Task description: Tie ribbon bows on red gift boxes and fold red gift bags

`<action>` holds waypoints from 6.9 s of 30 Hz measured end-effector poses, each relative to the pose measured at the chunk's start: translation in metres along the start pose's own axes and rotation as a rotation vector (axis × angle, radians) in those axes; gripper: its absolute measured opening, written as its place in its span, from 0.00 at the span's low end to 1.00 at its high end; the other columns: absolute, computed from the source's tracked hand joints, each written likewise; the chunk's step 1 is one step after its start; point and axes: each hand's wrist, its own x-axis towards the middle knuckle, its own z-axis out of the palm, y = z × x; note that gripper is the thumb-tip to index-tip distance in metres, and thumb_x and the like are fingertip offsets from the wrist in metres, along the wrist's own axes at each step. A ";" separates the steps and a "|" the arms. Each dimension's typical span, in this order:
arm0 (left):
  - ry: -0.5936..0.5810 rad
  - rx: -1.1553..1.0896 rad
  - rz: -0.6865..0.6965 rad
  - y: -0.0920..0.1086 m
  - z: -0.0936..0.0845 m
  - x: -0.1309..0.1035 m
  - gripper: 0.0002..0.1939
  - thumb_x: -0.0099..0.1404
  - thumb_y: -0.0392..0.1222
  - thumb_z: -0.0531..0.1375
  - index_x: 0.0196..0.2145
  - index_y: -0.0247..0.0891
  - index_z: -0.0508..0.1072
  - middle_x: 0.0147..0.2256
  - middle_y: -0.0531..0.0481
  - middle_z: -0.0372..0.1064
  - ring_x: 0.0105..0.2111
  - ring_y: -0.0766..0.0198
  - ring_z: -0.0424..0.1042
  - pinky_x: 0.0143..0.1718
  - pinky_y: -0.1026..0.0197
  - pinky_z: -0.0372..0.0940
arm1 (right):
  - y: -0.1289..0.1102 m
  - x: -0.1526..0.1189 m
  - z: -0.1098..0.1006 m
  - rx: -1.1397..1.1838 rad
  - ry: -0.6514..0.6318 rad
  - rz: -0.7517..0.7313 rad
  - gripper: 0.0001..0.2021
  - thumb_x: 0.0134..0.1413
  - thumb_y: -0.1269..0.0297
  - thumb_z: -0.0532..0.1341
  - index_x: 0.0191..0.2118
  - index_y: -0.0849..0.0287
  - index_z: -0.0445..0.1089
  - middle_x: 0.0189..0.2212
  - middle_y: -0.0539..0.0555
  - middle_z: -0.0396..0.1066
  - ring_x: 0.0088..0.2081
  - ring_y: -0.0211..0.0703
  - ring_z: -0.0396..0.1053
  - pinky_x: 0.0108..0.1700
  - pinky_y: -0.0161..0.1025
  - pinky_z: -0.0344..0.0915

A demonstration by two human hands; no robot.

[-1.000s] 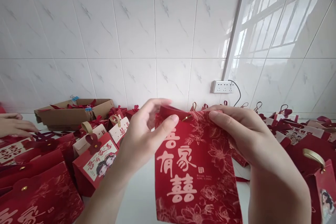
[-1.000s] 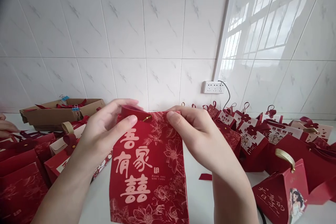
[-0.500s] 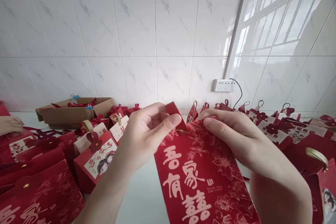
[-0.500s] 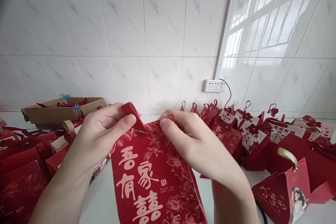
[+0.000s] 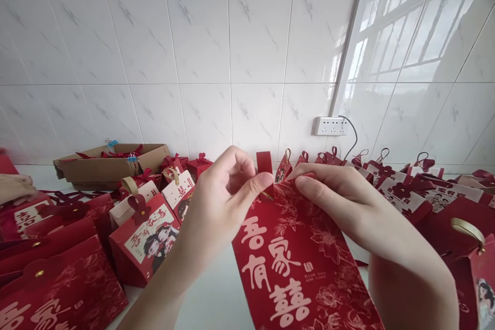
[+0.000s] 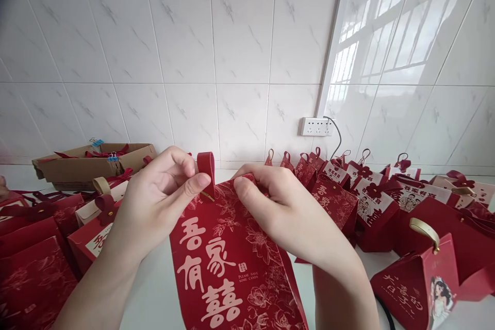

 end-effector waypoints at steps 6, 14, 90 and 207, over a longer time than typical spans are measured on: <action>-0.144 0.093 0.034 0.007 -0.007 -0.004 0.11 0.60 0.39 0.62 0.41 0.48 0.71 0.41 0.56 0.72 0.42 0.67 0.72 0.42 0.69 0.68 | -0.002 -0.001 -0.002 0.141 -0.048 0.072 0.16 0.62 0.54 0.53 0.31 0.59 0.69 0.21 0.50 0.69 0.21 0.38 0.68 0.19 0.33 0.62; -0.009 0.179 0.133 0.004 -0.003 -0.008 0.14 0.59 0.36 0.62 0.43 0.49 0.73 0.43 0.57 0.73 0.43 0.67 0.72 0.49 0.67 0.68 | 0.005 0.002 0.005 -0.077 0.263 -0.290 0.10 0.58 0.64 0.59 0.45 0.54 0.65 0.37 0.53 0.71 0.36 0.41 0.73 0.32 0.35 0.73; 0.004 0.074 -0.252 0.017 -0.001 -0.002 0.07 0.57 0.45 0.59 0.27 0.39 0.73 0.25 0.53 0.72 0.27 0.62 0.71 0.24 0.65 0.61 | 0.005 0.005 0.015 -0.737 0.319 -0.805 0.10 0.57 0.75 0.59 0.45 0.63 0.70 0.41 0.59 0.70 0.41 0.43 0.70 0.38 0.39 0.73; 0.165 0.276 -0.167 0.018 0.004 -0.007 0.06 0.55 0.44 0.61 0.25 0.41 0.73 0.24 0.55 0.72 0.24 0.65 0.70 0.18 0.69 0.59 | 0.007 0.009 0.012 -0.250 0.310 -0.386 0.08 0.56 0.63 0.61 0.42 0.58 0.69 0.38 0.54 0.73 0.39 0.42 0.72 0.38 0.37 0.70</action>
